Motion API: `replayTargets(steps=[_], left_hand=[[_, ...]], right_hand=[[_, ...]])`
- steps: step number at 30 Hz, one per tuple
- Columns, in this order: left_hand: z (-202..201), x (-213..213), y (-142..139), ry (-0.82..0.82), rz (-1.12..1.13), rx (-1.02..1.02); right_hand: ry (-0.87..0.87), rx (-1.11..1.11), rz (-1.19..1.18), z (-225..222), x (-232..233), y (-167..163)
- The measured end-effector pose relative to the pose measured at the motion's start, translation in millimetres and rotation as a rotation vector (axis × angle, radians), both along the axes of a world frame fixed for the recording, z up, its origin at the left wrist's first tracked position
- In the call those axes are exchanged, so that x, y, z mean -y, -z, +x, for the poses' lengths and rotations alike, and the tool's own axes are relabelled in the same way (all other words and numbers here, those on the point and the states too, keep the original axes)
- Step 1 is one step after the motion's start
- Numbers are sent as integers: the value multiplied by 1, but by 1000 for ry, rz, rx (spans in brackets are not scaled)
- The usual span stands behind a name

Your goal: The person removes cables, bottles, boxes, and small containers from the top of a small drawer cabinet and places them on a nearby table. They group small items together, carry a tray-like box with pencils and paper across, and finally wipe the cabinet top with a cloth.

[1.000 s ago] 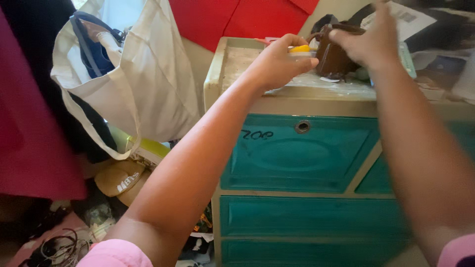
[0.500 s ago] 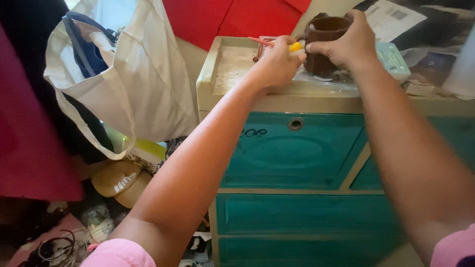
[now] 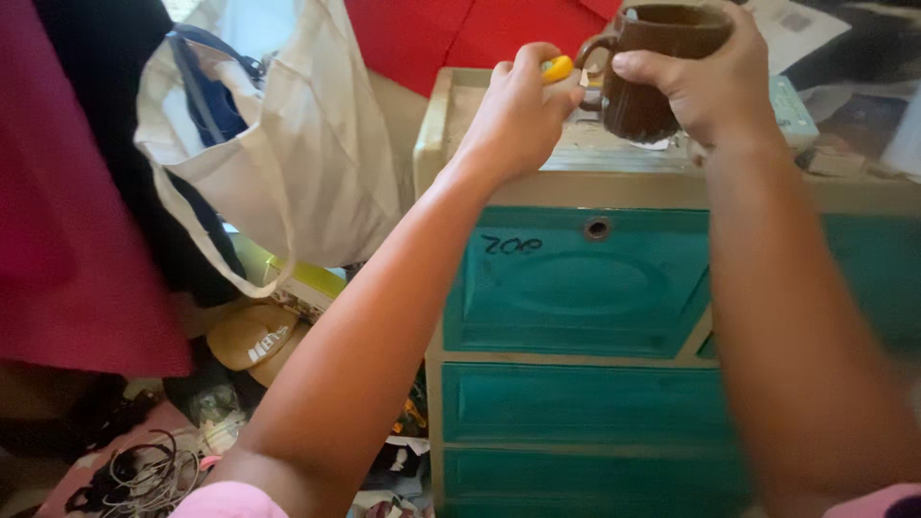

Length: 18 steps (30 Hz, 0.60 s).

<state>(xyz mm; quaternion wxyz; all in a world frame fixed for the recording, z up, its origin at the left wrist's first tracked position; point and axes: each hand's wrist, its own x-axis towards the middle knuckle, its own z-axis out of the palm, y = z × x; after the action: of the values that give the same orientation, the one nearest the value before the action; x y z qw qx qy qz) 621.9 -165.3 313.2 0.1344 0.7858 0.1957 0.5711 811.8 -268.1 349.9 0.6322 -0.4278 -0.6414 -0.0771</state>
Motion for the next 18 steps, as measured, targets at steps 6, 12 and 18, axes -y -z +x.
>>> replayTargets(steps=[6,12,18], left_hand=[[-74,52,-10,-4,-24,-28],[-170,99,4,85,21,-45],[-273,128,35,106,7,-117]], right_hand=[[-92,-121,-38,-70,48,-3],[-176,-151,-49,-152,88,10],[-246,-210,-151,-236,111,40]])
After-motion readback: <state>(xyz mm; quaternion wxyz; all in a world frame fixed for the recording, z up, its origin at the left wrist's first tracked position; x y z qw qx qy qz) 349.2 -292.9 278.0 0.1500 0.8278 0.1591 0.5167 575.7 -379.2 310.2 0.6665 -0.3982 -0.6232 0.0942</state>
